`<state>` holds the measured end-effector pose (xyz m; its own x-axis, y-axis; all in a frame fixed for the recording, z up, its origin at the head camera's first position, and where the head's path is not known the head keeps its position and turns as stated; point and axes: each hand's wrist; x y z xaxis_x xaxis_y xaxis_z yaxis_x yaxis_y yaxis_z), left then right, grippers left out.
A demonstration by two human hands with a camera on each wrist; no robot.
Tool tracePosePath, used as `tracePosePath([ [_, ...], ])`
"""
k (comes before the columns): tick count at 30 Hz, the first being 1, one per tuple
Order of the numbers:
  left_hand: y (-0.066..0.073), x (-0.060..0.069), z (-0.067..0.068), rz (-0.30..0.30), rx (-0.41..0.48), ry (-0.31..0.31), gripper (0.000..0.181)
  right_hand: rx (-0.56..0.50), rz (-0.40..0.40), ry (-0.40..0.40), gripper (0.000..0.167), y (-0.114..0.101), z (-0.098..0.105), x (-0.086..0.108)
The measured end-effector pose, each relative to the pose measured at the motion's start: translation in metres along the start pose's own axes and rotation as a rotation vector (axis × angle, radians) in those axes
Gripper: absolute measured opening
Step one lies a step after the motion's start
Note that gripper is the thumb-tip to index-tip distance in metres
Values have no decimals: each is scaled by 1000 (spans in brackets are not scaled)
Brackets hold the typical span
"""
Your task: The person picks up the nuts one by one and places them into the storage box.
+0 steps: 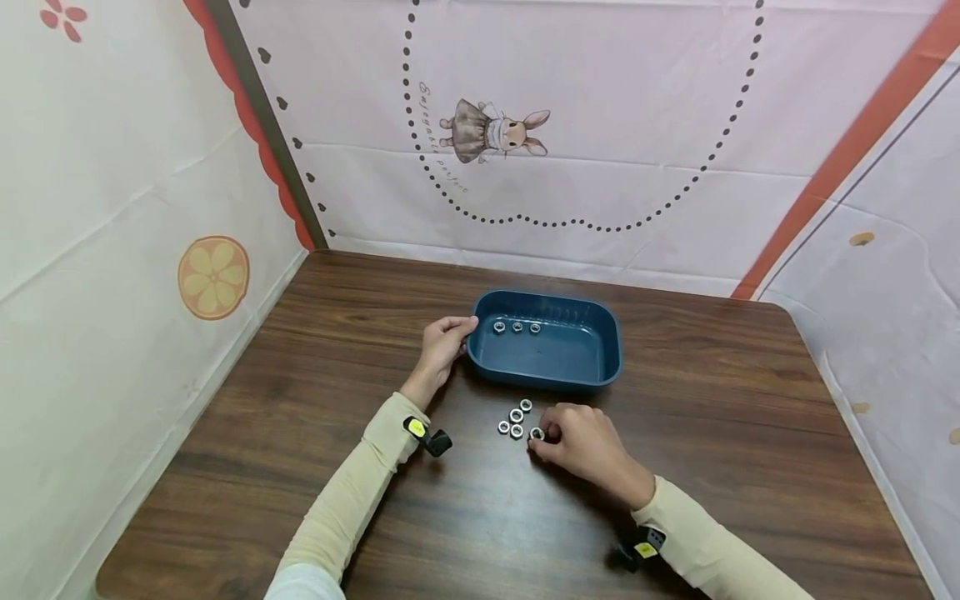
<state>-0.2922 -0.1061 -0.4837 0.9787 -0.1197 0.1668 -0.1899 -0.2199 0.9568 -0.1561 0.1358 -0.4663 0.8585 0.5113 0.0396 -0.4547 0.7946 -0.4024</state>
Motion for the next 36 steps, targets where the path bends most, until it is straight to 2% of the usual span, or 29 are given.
tracePosePath([
  [5, 3, 0, 3, -5, -3, 11, 23, -23, 7, -20, 15, 3, 25, -1],
  [10, 7, 0, 5, -20, -6, 17, 20, -15, 28, 3, 15, 20, 68, -15],
  [12, 8, 0, 6, -23, -9, 16, 20, -18, 74, -7, 15, 29, 87, -24],
  [15, 8, 0, 7, -20, -16, 15, 20, -20, 187, -56, 13, 47, 110, -43],
  [19, 6, 1, 9, -8, -32, 8, 23, -27, 313, -153, 12, 68, 128, -73],
  [23, 3, 2, 10, 1, -33, 23, 22, -35, 342, -239, 17, 81, 136, -106],
  [28, 3, 0, 7, -7, -35, 8, 24, 21, 324, -288, 21, 94, 135, -138],
  [32, 2, -1, 4, -7, -18, 4, 20, 99, 323, -360, 20, 103, 124, -155],
  [36, -1, 0, 0, -8, -1, 1, 18, 172, 281, -420, 21, 106, 114, -162],
])
Point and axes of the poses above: each hand's wrist, its own x-axis away from the middle knuckle, its own z-axis out of the back of the hand, y = z × x, and after that the axes turned 13 degrees about -y, right-handed
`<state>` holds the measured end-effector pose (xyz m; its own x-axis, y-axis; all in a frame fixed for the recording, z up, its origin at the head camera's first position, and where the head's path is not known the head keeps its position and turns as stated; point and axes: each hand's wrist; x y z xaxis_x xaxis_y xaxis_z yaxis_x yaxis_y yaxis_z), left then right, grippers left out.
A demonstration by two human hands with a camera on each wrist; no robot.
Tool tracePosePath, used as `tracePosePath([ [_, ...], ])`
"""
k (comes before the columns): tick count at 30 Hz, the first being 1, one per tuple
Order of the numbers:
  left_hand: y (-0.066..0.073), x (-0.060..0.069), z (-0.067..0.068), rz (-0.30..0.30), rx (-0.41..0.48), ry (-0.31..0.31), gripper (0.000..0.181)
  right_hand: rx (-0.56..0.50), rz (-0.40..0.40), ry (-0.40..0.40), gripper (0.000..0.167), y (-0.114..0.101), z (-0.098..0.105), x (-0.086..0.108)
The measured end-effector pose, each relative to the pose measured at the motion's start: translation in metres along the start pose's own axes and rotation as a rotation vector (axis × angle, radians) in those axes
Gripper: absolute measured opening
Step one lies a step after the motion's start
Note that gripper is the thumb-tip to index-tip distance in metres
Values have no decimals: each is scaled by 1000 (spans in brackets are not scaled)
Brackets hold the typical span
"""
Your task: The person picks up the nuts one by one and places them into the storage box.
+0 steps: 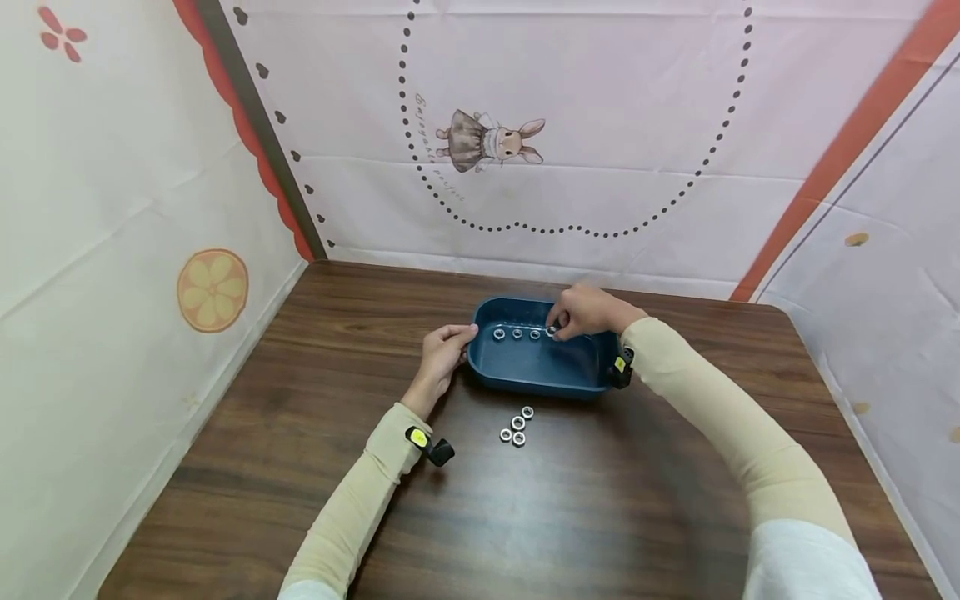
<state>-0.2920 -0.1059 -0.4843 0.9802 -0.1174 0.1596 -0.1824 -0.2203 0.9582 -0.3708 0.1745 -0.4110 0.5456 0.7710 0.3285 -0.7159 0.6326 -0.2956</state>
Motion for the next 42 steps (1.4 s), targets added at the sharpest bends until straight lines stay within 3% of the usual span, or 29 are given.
tracePosePath([
  [8, -2, 0, -1, 9, -1, 1, 19, 209, -43, -37, 17, -6, -3, -13],
  [14, -1, -1, -1, -1, 0, -1, 19, 216, -102, -112, 20, -7, -4, -17],
  [17, -2, -1, -3, 0, -6, -9, 20, 186, -118, -104, 25, -7, -4, -11],
  [20, -3, 0, -3, 10, -7, -9, 18, 103, -121, -38, 30, -12, 0, -1],
  [23, -3, 0, -1, 15, -9, -7, 18, -4, -110, 96, 29, -24, 6, 15],
  [26, -1, -1, 0, 14, -8, -10, 20, -26, -89, 252, 23, -46, 5, 32],
  [30, 0, -1, 1, 12, -6, -13, 21, 44, -41, 385, 14, -83, -18, 51],
  [33, -1, -1, 1, 5, -7, -13, 21, 73, 10, 424, 9, -109, -47, 59],
  [37, -2, -2, 1, 10, -10, -12, 21, 30, -2, 363, 11, -136, -87, 62],
  [42, -2, -2, 1, 11, -15, -5, 21, -28, -128, 304, 24, -154, -120, 53],
])
Point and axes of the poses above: each hand's wrist, its own x-axis away from the middle knuckle, its own z-axis out of the back of the hand, y = z × x, and after that the axes turned 13 degrees about -y, right-handed
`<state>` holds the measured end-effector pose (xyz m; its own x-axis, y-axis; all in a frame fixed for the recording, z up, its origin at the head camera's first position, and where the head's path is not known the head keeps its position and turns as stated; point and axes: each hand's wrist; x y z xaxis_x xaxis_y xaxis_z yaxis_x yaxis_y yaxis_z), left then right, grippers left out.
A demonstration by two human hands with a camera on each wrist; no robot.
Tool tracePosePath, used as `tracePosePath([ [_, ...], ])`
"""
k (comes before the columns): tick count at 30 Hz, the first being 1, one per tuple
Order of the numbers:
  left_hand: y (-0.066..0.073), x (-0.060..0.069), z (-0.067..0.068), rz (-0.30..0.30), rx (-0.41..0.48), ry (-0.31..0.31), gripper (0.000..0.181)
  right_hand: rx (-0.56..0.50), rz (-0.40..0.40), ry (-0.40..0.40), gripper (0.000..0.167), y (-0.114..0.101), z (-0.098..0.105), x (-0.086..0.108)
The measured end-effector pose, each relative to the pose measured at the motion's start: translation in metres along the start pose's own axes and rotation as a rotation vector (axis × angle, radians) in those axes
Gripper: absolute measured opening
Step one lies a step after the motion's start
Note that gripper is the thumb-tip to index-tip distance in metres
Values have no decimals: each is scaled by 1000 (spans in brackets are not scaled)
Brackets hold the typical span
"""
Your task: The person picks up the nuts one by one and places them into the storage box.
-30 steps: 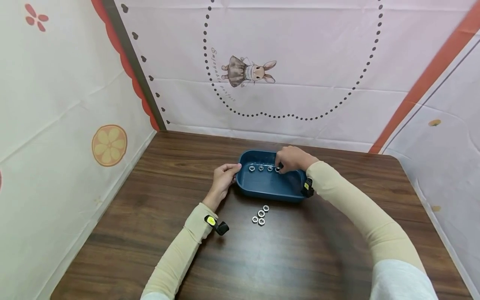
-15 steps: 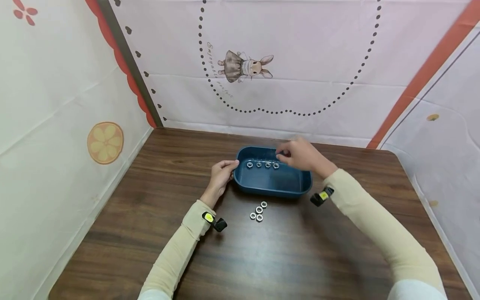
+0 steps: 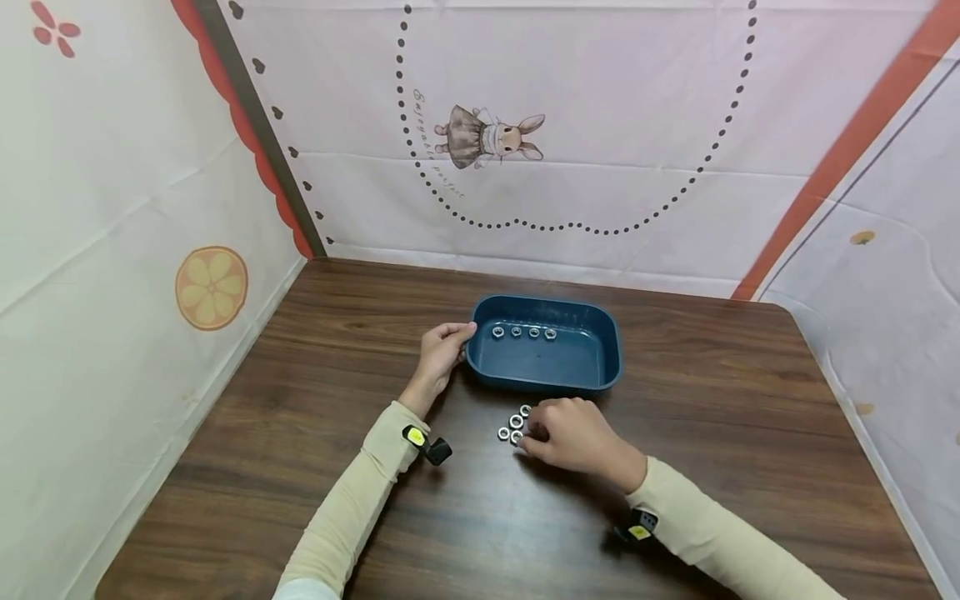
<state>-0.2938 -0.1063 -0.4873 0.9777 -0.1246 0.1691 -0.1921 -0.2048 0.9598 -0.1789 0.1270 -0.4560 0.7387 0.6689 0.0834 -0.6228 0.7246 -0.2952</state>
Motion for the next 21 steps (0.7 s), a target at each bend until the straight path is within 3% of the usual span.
tracePosePath([
  [7, 3, 4, -1, -5, 0, 2, 21, 32, -126, 70, 46, -15, -17, -11],
  [21, 2, 1, 0, -4, -2, -4, 20, 12, -138, 50, 52, -20, -20, -16],
])
Point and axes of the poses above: each hand's wrist, its own x-axis away from the middle knuckle, its own z-axis out of the back of the hand, y = z × x, and after that the axes turned 13 degrees about -y, right-handed
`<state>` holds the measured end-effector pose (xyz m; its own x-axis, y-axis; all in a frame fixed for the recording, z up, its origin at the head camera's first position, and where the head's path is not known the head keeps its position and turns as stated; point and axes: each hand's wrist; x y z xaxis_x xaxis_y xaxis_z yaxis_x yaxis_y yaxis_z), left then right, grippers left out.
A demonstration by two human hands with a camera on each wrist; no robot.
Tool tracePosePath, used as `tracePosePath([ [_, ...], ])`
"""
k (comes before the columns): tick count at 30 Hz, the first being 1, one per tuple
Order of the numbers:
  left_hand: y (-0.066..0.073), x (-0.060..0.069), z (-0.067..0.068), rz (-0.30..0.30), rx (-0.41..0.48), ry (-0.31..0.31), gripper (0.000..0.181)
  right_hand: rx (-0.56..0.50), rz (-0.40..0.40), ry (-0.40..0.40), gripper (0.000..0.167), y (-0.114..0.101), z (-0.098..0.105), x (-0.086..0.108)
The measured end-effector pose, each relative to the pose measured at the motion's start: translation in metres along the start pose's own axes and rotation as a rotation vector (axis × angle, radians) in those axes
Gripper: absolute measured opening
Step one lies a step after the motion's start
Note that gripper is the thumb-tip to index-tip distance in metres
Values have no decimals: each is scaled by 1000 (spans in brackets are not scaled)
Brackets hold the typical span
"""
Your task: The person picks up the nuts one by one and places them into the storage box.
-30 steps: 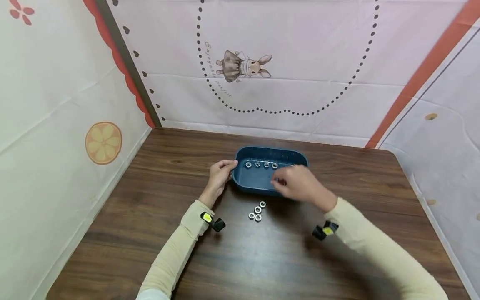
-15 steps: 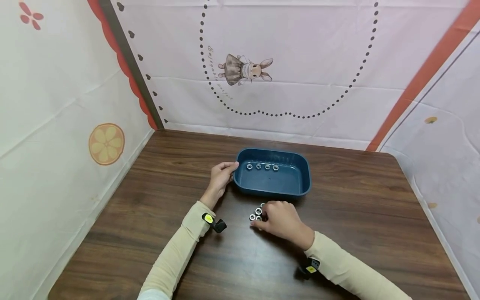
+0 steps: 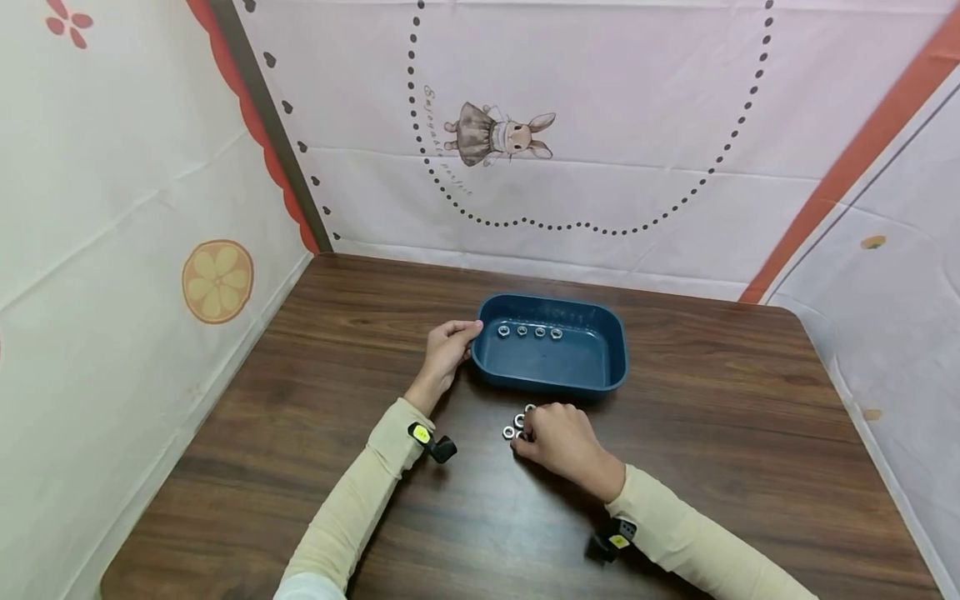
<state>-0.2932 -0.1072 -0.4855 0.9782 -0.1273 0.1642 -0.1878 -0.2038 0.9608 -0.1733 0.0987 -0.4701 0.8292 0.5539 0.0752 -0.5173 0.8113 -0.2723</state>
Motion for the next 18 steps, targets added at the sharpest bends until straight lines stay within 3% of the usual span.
tracePosePath([
  [5, -1, 1, -1, -10, 4, 5, 20, -37, 7, -6, 49, 2, 4, 3],
  [9, -2, 0, 0, 4, 10, 1, 19, -123, 23, -37, 30, 8, 24, 9],
  [13, -2, 0, 0, 5, 1, 3, 20, -172, 138, -55, 14, 21, 60, 6],
  [18, -2, 0, 0, 3, -18, 8, 21, -171, 339, -82, 7, 50, 105, -19],
])
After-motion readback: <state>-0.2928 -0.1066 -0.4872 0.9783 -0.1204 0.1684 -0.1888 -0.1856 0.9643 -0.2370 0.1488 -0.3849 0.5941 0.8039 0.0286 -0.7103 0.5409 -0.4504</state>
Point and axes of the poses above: each hand's wrist, its own x-axis away from the middle knuckle, its own z-axis out of the back of the hand, y = z × x, and after that the axes turned 13 degrees about -y, right-handed
